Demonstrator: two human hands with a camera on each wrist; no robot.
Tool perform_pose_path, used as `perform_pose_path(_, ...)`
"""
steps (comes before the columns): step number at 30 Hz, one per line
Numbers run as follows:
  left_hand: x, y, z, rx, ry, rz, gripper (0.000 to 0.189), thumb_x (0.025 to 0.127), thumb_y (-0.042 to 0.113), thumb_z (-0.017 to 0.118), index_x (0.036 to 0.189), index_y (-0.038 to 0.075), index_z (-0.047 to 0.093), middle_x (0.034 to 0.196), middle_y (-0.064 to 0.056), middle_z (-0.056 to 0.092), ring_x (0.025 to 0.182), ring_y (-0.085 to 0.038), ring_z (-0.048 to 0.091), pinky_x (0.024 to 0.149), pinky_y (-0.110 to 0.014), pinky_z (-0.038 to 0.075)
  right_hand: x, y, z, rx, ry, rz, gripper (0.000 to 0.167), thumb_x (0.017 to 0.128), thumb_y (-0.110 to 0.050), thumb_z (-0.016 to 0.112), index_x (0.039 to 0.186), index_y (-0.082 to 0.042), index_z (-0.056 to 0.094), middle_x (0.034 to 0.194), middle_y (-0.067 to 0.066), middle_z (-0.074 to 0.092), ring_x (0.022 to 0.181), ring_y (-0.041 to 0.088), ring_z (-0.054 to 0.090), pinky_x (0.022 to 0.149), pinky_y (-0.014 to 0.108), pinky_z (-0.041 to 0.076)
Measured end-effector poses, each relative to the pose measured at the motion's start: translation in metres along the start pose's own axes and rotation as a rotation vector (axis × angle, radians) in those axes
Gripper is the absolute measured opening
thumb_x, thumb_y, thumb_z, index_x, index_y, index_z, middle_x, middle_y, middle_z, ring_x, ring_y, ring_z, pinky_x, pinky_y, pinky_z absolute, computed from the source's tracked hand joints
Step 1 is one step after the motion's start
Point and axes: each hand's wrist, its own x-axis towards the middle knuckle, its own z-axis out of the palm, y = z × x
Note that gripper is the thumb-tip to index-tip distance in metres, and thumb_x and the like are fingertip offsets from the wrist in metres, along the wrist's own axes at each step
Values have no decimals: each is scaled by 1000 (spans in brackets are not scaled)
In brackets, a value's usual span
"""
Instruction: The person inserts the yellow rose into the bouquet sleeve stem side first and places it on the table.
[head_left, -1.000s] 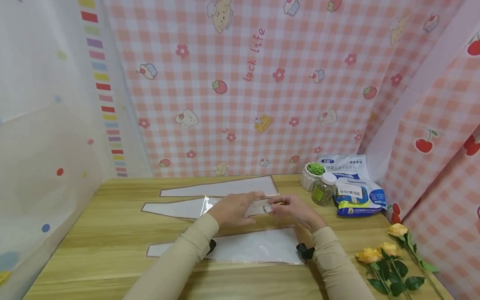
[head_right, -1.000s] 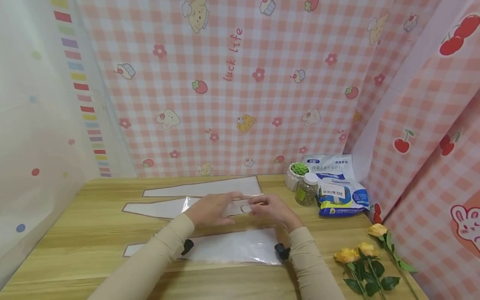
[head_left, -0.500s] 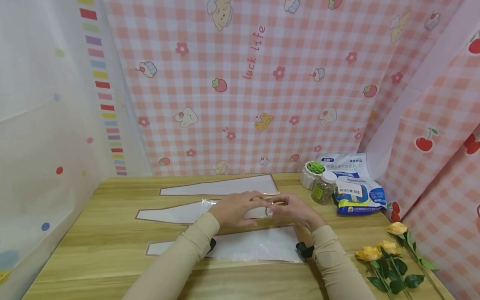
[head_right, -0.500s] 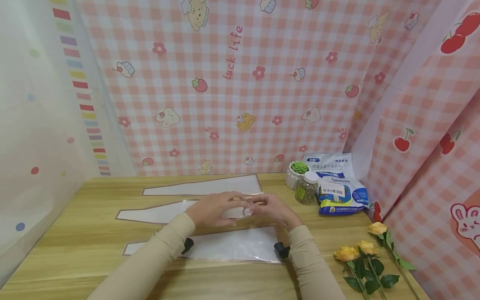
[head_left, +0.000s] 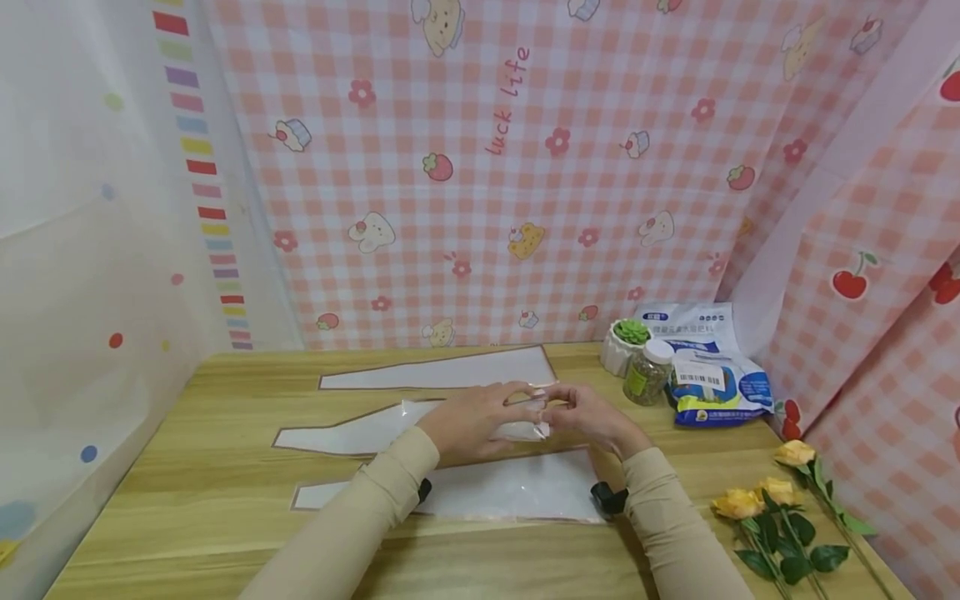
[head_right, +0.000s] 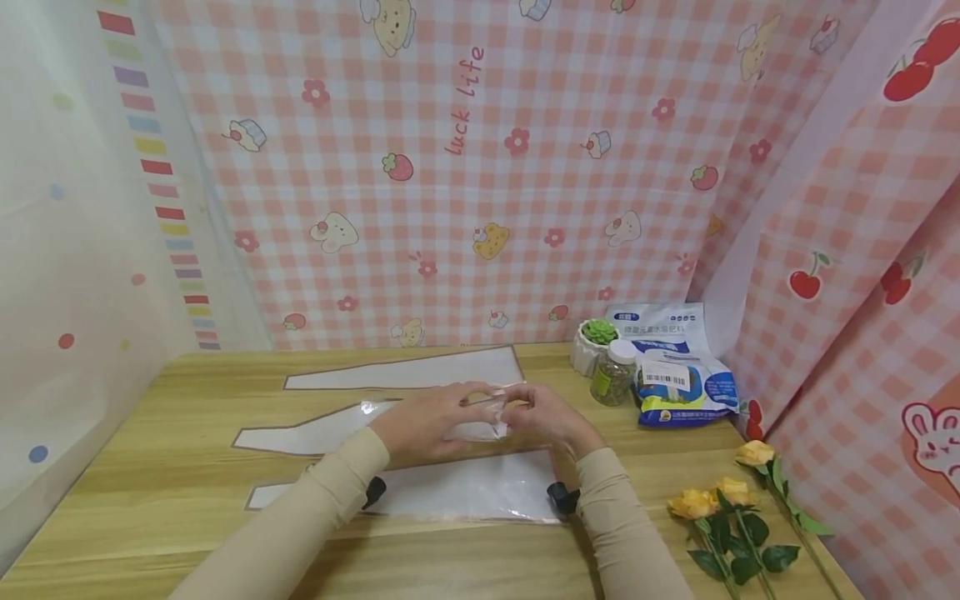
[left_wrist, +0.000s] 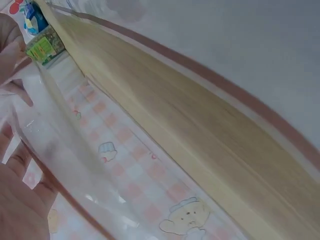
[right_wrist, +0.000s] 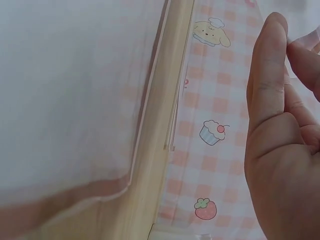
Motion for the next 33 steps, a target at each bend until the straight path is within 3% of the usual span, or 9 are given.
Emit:
perform_pose_path(8, -2, -9, 3, 11, -92, -117, 66, 92, 40, 74, 151, 28, 45, 153, -4, 46, 130, -23, 54, 93, -46, 56, 0, 2, 1, 27, 30, -7, 44, 97, -7, 65, 138, 7, 55, 131, 24, 61, 95, 17, 68, 88, 41, 58)
perform_pose_path(15, -2, -16, 6, 39, -139, -184, 74, 94, 42, 72, 157, 32, 35, 149, -3, 50, 130, -23, 54, 93, -48, 55, -6, -3, 4, -4, 36, -33, 40, 99, -4, 61, 137, 7, 56, 137, 28, 54, 98, 22, 68, 89, 45, 58)
perform_pose_path(22, -2, -18, 5, 22, -142, -177, 76, 94, 40, 72, 158, 31, 33, 149, -6, 50, 130, -25, 55, 96, -49, 54, -30, -15, -13, -33, 91, -50, 40, 104, -8, 56, 140, 9, 51, 141, 32, 50, 109, 36, 66, 94, 55, 54)
perform_pose_path(29, -7, -19, 6, 37, -117, -163, 74, 93, 41, 73, 156, 29, 36, 144, -4, 54, 125, -23, 58, 91, -44, 57, -59, -30, -32, -79, 123, -67, 42, 104, -13, 58, 140, 7, 51, 140, 31, 51, 111, 32, 66, 91, 40, 58)
perform_pose_path(33, -11, -21, 6, 56, -128, -165, 74, 92, 41, 74, 155, 30, 36, 143, -3, 54, 125, -21, 58, 86, -42, 58, -80, -35, -42, -96, 136, -58, 44, 104, -16, 58, 141, 6, 50, 140, 28, 52, 114, 34, 64, 92, 40, 58)
